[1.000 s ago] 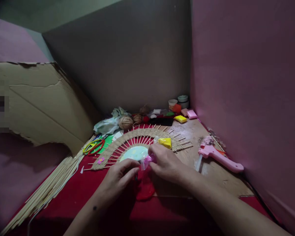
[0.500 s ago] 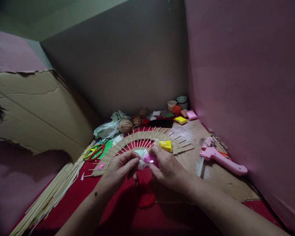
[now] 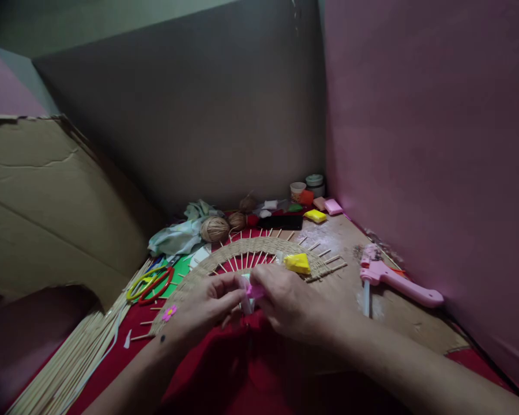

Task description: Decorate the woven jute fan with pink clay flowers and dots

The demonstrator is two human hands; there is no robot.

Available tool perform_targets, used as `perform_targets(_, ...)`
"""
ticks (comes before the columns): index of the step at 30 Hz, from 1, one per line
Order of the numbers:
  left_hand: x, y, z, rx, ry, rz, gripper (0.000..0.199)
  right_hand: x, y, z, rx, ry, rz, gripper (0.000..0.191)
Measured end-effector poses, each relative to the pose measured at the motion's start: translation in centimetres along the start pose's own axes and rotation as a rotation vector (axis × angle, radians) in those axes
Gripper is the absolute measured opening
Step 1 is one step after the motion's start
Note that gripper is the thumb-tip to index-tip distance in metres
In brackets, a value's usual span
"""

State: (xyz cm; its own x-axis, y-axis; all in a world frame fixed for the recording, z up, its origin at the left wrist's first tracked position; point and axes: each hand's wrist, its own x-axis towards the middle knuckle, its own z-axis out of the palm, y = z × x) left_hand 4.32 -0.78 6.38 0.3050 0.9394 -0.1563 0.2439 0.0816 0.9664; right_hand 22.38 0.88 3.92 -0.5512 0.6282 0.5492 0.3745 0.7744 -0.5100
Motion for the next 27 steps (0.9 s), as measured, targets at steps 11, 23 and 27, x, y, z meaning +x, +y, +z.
perform_targets(11, 0.0, -1.1, -1.4, 0.007, 0.036, 0.019, 0.017, 1.4, 0.9, 1.7, 0.082, -0.066, 0.053, 0.010)
perform_targets(23, 0.3, -3.2, -0.9, 0.485, 0.212, 0.403, 0.015, 1.1, 0.8, 0.5, 0.613, -0.113, 0.345, 0.009)
perform_targets(27, 0.3, -4.2, -0.8, 0.509, 0.368, 0.455, 0.005, 1.0, 1.1, 0.9, 0.636, -0.108, 0.393, 0.013)
